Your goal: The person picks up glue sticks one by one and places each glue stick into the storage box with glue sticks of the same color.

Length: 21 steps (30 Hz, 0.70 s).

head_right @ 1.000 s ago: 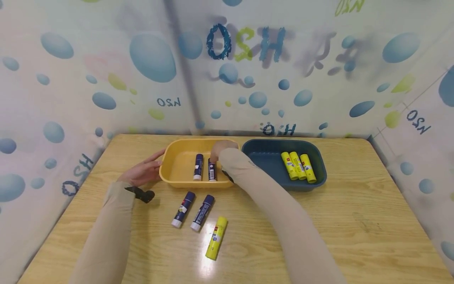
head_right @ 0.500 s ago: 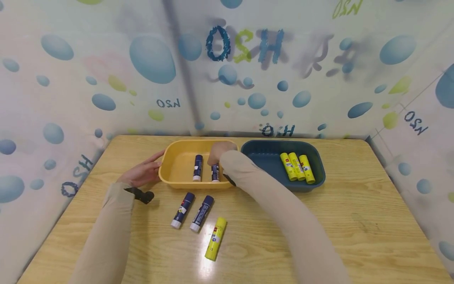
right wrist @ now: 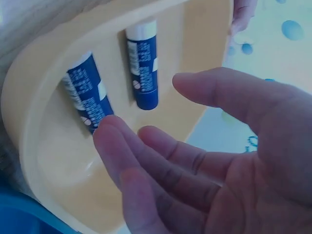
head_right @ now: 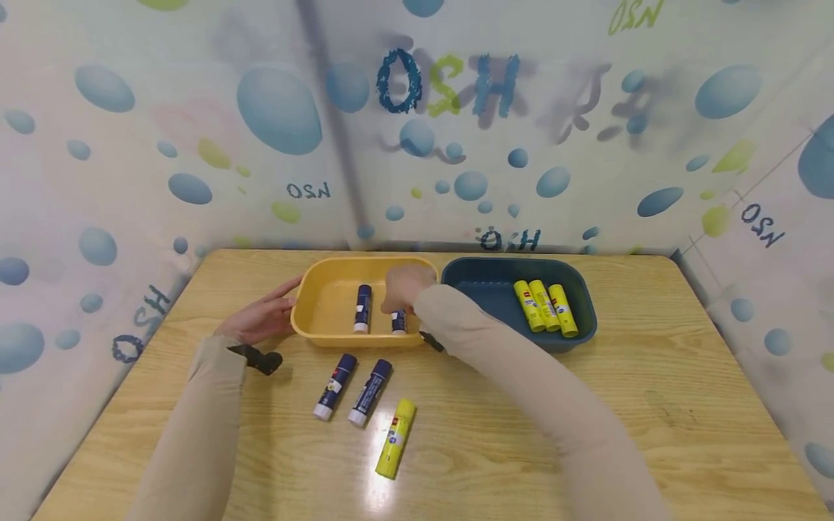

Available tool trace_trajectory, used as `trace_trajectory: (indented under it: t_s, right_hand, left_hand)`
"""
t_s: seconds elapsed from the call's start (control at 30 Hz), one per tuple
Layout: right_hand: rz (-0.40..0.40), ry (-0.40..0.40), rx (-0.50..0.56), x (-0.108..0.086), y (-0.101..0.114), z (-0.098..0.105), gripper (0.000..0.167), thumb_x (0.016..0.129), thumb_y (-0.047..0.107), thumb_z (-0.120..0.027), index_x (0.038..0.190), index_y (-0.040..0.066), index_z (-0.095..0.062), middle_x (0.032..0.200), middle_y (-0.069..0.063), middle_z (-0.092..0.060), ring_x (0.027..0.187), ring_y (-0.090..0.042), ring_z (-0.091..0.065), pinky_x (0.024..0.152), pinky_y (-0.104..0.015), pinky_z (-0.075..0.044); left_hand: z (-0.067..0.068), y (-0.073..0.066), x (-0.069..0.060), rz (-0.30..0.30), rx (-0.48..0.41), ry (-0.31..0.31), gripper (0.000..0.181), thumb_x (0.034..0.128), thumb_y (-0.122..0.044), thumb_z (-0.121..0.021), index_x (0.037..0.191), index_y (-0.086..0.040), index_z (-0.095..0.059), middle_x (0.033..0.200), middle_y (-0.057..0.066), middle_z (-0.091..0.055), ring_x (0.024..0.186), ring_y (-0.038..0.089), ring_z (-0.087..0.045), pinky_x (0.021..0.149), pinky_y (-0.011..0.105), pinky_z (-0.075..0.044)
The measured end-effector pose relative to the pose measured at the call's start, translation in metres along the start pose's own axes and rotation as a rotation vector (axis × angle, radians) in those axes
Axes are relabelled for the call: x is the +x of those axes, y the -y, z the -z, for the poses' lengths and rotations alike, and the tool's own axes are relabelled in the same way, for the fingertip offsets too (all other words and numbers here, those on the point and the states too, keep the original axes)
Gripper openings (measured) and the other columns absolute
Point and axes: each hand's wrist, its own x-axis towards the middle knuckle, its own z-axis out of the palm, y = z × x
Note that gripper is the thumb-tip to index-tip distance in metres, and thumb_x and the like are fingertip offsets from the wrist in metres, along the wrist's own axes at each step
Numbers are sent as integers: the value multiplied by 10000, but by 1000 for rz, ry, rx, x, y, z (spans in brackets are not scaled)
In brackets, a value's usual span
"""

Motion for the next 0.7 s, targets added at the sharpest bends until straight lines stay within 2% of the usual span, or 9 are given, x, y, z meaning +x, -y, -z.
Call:
trace_trajectory:
  t_s: [0.1,0.17,0.27,0.4,0.57,0.7]
  right_hand:
    - [25,-4,-10,-8,-1,0,249,909,332,-665,901,86,-627,743,-48,-652,721,-205,-634,608,-278,-361]
    - [40,-10,-16,-14,-1,-1,240,902,329,-677,868,97,-624,713,-28,-623,674,-183,-601,604,-276,-358]
    - [56,-21,-20,-22,-1,-2,234,889,324,-698,837,110,-622,692,-9,-574,648,-162,-559,588,-267,-370]
    - [79,-36,-32,-32,1,-5,223,872,322,-721,826,126,-625,726,-8,-559,702,-170,-545,602,-270,-383]
    - [140,-47,-50,-44,3,-9,209,856,305,-741,822,146,-610,756,-8,-570,736,-177,-540,629,-281,-394]
    - [195,-51,-58,-52,2,-13,215,845,309,-759,839,154,-610,772,0,-575,746,-177,-535,641,-291,-402]
  left_hand:
    - [-2,0,0,2,8,4,594,1058,-90,-368,1570,-252,-115,1549,113,-208,1205,180,-455,905,407,-468]
    - [-2,0,0,1,17,4,594,1058,-95,-368,1570,-252,-111,1569,122,-157,1203,175,-453,906,404,-466]
    - [0,1,1,-8,17,5,592,1055,-96,-382,1569,-250,-129,1542,110,-220,1178,163,-481,912,410,-463]
    - [0,1,0,-15,3,-7,586,1051,-91,-396,1565,-247,-162,1502,92,-295,1158,161,-503,908,416,-466]
    - [-2,0,0,-4,-7,-22,585,1052,-89,-390,1566,-246,-159,1542,100,-231,1176,169,-486,898,413,-475]
    - [-2,0,0,-1,-14,-24,585,1052,-81,-384,1566,-240,-155,1520,89,-278,1161,166,-499,893,418,-477]
